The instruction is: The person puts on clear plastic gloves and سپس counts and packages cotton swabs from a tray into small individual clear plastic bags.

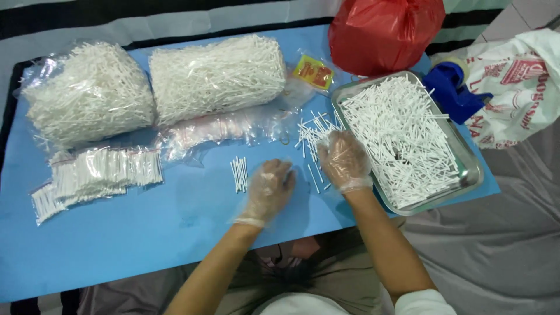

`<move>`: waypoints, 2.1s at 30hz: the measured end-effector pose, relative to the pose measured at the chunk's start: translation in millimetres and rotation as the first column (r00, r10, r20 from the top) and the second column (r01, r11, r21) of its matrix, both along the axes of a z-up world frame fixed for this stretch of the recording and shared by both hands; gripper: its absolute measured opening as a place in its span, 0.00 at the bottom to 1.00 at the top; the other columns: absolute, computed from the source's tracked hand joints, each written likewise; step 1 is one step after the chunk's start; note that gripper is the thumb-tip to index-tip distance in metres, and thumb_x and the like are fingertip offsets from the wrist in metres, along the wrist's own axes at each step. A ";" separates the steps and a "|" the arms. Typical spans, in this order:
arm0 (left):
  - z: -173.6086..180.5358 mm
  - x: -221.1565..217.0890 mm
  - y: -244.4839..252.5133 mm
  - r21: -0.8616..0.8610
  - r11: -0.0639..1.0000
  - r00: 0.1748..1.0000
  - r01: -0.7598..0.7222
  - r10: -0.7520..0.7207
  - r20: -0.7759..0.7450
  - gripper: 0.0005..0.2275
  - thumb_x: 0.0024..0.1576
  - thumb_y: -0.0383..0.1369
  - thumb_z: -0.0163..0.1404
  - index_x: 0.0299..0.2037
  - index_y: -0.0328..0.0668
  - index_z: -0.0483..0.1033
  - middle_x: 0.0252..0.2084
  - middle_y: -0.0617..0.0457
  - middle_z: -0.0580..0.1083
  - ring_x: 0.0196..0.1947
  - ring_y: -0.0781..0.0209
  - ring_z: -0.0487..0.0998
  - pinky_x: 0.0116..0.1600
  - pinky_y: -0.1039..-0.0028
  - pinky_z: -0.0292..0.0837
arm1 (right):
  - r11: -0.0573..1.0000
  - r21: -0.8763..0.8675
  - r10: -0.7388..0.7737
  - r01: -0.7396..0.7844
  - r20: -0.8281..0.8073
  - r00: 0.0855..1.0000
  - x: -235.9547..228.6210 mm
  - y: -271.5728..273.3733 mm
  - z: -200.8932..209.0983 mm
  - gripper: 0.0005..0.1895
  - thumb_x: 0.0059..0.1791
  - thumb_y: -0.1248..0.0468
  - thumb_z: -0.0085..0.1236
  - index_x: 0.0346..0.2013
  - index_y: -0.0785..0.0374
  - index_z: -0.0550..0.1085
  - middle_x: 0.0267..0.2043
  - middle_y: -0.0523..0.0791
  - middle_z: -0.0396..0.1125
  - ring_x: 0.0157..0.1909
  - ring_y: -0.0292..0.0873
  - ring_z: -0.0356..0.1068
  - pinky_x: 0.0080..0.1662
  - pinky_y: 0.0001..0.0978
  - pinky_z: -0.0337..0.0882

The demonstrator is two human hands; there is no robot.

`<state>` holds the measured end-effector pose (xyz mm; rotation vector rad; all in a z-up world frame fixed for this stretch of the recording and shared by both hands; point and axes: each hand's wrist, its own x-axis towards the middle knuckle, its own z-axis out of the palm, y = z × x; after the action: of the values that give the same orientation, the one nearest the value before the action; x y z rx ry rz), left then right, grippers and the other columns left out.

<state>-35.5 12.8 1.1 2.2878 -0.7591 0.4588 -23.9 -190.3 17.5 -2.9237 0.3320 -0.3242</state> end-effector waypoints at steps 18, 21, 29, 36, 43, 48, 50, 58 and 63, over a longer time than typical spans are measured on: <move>2.9 20.8 -53.6 0.353 0.924 0.971 -0.143 0.199 -0.129 0.11 0.49 0.34 0.59 0.41 0.45 0.77 0.35 0.52 0.73 0.34 0.53 0.80 0.32 0.64 0.80 | 0.982 -0.166 0.094 -0.094 -0.003 0.996 0.2 -17.6 -20.5 0.10 0.52 0.56 0.54 0.34 0.60 0.75 0.34 0.45 0.69 0.35 0.50 0.78 0.33 0.40 0.80; 0.4 18.2 -45.7 0.222 0.969 0.989 -0.110 0.130 -0.076 0.08 0.49 0.29 0.55 0.38 0.43 0.79 0.29 0.53 0.70 0.27 0.53 0.78 0.28 0.65 0.77 | 0.974 -0.203 0.105 -0.095 0.037 0.994 -2.9 -23.4 -17.1 0.07 0.51 0.59 0.54 0.33 0.57 0.75 0.31 0.42 0.67 0.33 0.46 0.77 0.33 0.38 0.79; -1.6 19.7 -39.8 -0.284 0.959 0.999 0.012 0.003 0.053 0.08 0.58 0.34 0.50 0.44 0.45 0.79 0.28 0.53 0.70 0.27 0.53 0.76 0.30 0.65 0.76 | 0.920 0.335 0.118 -0.202 0.256 0.960 -17.0 -37.2 9.8 0.08 0.49 0.62 0.62 0.33 0.65 0.77 0.31 0.55 0.70 0.37 0.63 0.74 0.34 0.53 0.73; 14.0 16.6 -49.5 -0.502 0.851 0.988 0.153 -0.118 0.101 0.10 0.58 0.33 0.56 0.48 0.43 0.79 0.32 0.48 0.76 0.30 0.48 0.78 0.34 0.61 0.77 | 0.784 0.573 0.127 -0.239 0.229 0.965 -24.1 -23.2 31.2 0.13 0.52 0.59 0.62 0.33 0.68 0.76 0.32 0.56 0.72 0.38 0.64 0.75 0.34 0.50 0.73; 8.3 16.3 -50.3 -0.571 0.819 0.963 0.045 -0.187 -0.192 0.15 0.57 0.33 0.56 0.53 0.36 0.78 0.30 0.46 0.76 0.25 0.56 0.75 0.31 0.68 0.71 | 0.796 0.566 0.202 -0.215 0.087 0.976 -21.3 -21.5 18.6 0.13 0.52 0.58 0.61 0.33 0.66 0.77 0.33 0.55 0.73 0.37 0.59 0.76 0.35 0.47 0.73; 4.3 21.9 -45.6 -0.669 0.743 0.915 0.027 -0.288 -0.284 0.21 0.63 0.38 0.53 0.65 0.42 0.71 0.37 0.43 0.77 0.34 0.54 0.80 0.38 0.63 0.74 | 0.760 0.604 0.279 -0.239 0.028 0.960 -22.5 -20.8 28.2 0.10 0.53 0.61 0.60 0.34 0.68 0.77 0.34 0.58 0.73 0.40 0.61 0.76 0.36 0.49 0.73; 4.6 22.6 -44.9 -0.679 0.734 0.915 0.009 -0.280 -0.291 0.19 0.62 0.38 0.53 0.62 0.42 0.72 0.35 0.44 0.77 0.33 0.55 0.79 0.37 0.64 0.74 | 0.760 0.604 0.291 -0.238 0.011 0.957 -22.7 -20.0 30.8 0.10 0.53 0.61 0.59 0.35 0.68 0.77 0.35 0.58 0.73 0.41 0.61 0.76 0.37 0.49 0.73; 0.8 28.5 -45.5 -0.709 0.703 0.914 -0.054 -0.250 -0.318 0.11 0.61 0.36 0.55 0.49 0.41 0.78 0.29 0.48 0.76 0.28 0.59 0.77 0.33 0.68 0.72 | 0.758 0.608 0.334 -0.238 -0.047 0.942 -18.3 -18.5 34.4 0.11 0.54 0.61 0.58 0.36 0.68 0.79 0.36 0.59 0.74 0.41 0.63 0.76 0.37 0.49 0.74; 3.0 31.0 -47.9 -0.724 0.685 0.913 -0.076 -0.244 -0.327 0.07 0.60 0.35 0.56 0.41 0.40 0.81 0.25 0.50 0.75 0.25 0.62 0.75 0.30 0.71 0.70 | 0.758 0.609 0.346 -0.233 -0.072 0.935 -15.6 -19.8 41.9 0.11 0.54 0.61 0.57 0.37 0.68 0.80 0.36 0.59 0.75 0.42 0.64 0.76 0.38 0.50 0.74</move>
<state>-4.5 -35.1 4.1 1.4952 -0.3631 0.1735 -39.5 -210.0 59.4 -2.3220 -0.0160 0.0917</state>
